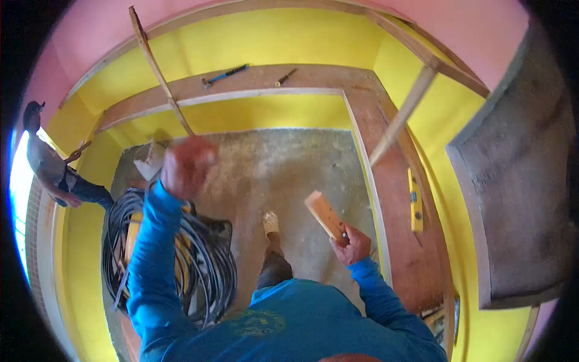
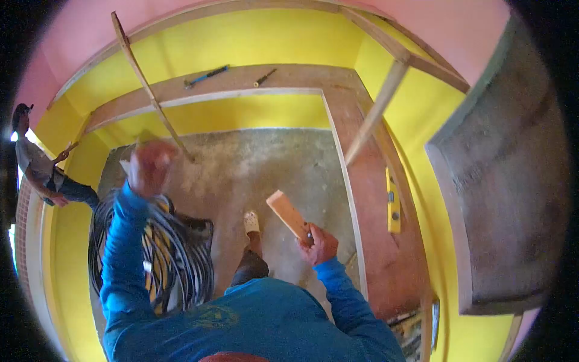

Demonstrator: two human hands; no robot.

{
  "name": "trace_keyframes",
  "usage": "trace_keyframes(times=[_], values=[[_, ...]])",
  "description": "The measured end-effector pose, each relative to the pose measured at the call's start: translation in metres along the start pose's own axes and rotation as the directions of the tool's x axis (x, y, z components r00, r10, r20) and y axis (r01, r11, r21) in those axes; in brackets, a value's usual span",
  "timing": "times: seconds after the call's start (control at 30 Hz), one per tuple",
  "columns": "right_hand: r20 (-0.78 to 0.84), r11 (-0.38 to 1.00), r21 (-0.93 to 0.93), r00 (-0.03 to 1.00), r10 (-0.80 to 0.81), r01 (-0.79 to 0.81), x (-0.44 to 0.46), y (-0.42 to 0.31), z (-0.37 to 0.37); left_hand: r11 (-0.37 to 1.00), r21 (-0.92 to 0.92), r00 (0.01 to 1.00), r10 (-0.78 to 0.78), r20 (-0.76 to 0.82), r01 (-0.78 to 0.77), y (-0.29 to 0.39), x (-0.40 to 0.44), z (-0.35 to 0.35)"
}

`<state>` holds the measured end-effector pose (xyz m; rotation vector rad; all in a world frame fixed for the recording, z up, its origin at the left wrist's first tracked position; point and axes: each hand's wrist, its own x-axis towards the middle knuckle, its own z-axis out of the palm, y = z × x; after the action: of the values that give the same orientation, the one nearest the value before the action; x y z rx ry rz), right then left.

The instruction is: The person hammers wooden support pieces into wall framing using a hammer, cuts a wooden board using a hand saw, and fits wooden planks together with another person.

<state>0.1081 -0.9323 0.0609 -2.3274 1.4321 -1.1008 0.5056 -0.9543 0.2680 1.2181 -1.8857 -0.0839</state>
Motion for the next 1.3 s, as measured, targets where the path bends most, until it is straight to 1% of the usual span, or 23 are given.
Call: trace_keyframes(times=[0.07,0.13,0.2,0.27,0.3,0.4,0.5,0.53,0.63,0.7,0.73,0.8,0.83,0.9,0.93,1.0,1.07,1.1,1.17,1.2,1.23,1.27,1.3], values=[[0.040,0.999,0.020,0.998,0.046,-0.047,0.034,0.018,0.031,0.984,0.078,0.966,0.174,-0.194,-0.161,-0.048,0.092,-0.005],[0.058,0.998,-0.030,0.997,0.056,-0.054,0.079,0.027,0.057,0.942,0.224,0.949,0.283,-0.139,-0.248,-0.092,0.188,-0.013],[0.124,0.988,-0.078,0.982,0.142,-0.133,0.115,0.020,0.069,0.921,0.260,0.915,0.345,-0.208,-0.288,-0.158,0.280,0.001],[0.225,0.963,-0.141,0.940,0.258,-0.230,0.157,0.009,0.066,0.924,0.306,0.942,0.289,-0.171,-0.228,-0.198,0.368,0.012],[0.221,0.953,-0.165,0.932,0.288,-0.255,0.174,0.001,0.061,0.925,0.326,0.955,0.256,-0.153,-0.196,-0.217,0.409,0.018],[0.204,0.902,-0.265,0.894,0.399,-0.342,0.195,-0.012,0.051,0.888,0.378,0.928,0.339,-0.155,-0.261,-0.272,0.524,0.052],[0.141,0.818,-0.369,0.843,0.519,-0.442,0.199,-0.007,0.049,0.861,0.498,0.985,0.157,-0.074,-0.099,-0.314,0.618,0.092],[0.111,0.790,-0.375,0.823,0.557,-0.484,0.203,-0.014,0.044,0.832,0.543,0.981,0.182,-0.070,-0.115,-0.315,0.634,0.099],[0.082,0.669,-0.451,0.719,0.690,-0.591,0.197,-0.008,0.050,0.835,0.548,0.994,0.091,-0.054,-0.047,-0.327,0.672,0.127],[0.068,0.612,-0.463,0.663,0.745,-0.641,0.196,-0.007,0.054,0.802,0.598,0.997,-0.042,0.065,-0.005,-0.336,0.694,0.139],[0.039,0.636,-0.442,0.694,0.718,-0.633,0.194,-0.003,0.057,0.779,0.627,0.986,-0.115,0.123,0.013,-0.343,0.703,0.145],[-0.013,0.682,-0.397,0.746,0.665,-0.615,0.189,0.004,0.065,0.741,0.664,0.939,-0.154,0.309,-0.097,-0.370,0.734,0.155],[-0.015,0.684,-0.351,0.735,0.678,-0.639,0.193,0.004,0.069,0.719,0.678,0.901,-0.180,0.395,-0.153,-0.368,0.740,0.159],[-0.007,0.699,-0.263,0.725,0.688,-0.665,0.213,0.009,0.071,0.702,0.699,0.906,-0.198,0.375,-0.136,-0.354,0.732,0.157],[0.029,0.651,-0.249,0.667,0.745,-0.717,0.219,0.017,0.076,0.692,0.712,0.911,-0.210,0.355,-0.118,-0.337,0.725,0.147],[0.121,0.553,-0.239,0.540,0.833,-0.799,0.232,0.045,0.091,0.586,0.795,0.955,-0.111,0.274,-0.160,-0.298,0.714,0.131],[0.209,0.532,-0.176,0.496,0.843,-0.829,0.253,0.082,0.113,0.461,0.872,0.978,-0.035,0.203,-0.165,-0.255,0.695,0.107],[0.275,0.613,-0.205,0.556,0.784,-0.763,0.272,0.098,0.120,0.399,0.903,0.984,-0.004,0.176,-0.159,-0.236,0.685,0.090],[0.256,0.806,-0.059,0.771,0.583,-0.589,0.290,0.153,0.154,0.362,0.932,0.988,-0.140,0.059,-0.005,-0.221,0.672,0.057],[0.376,0.728,0.003,0.675,0.635,-0.685,0.334,0.143,0.145,0.340,0.940,0.998,-0.064,-0.001,0.023,-0.218,0.658,0.040],[0.381,0.714,0.085,0.685,0.621,-0.695,0.370,0.130,0.141,0.321,0.946,0.999,0.002,-0.053,0.049,-0.220,0.638,0.024],[0.389,0.792,0.098,0.756,0.527,-0.602,0.382,0.148,0.156,0.293,0.956,0.985,0.170,-0.025,-0.026,-0.245,0.619,-0.006],[0.554,0.731,0.233,0.705,0.442,-0.642,0.415,0.143,0.149,0.242,0.966,0.943,0.333,0.003,-0.088,-0.265,0.598,-0.032]])
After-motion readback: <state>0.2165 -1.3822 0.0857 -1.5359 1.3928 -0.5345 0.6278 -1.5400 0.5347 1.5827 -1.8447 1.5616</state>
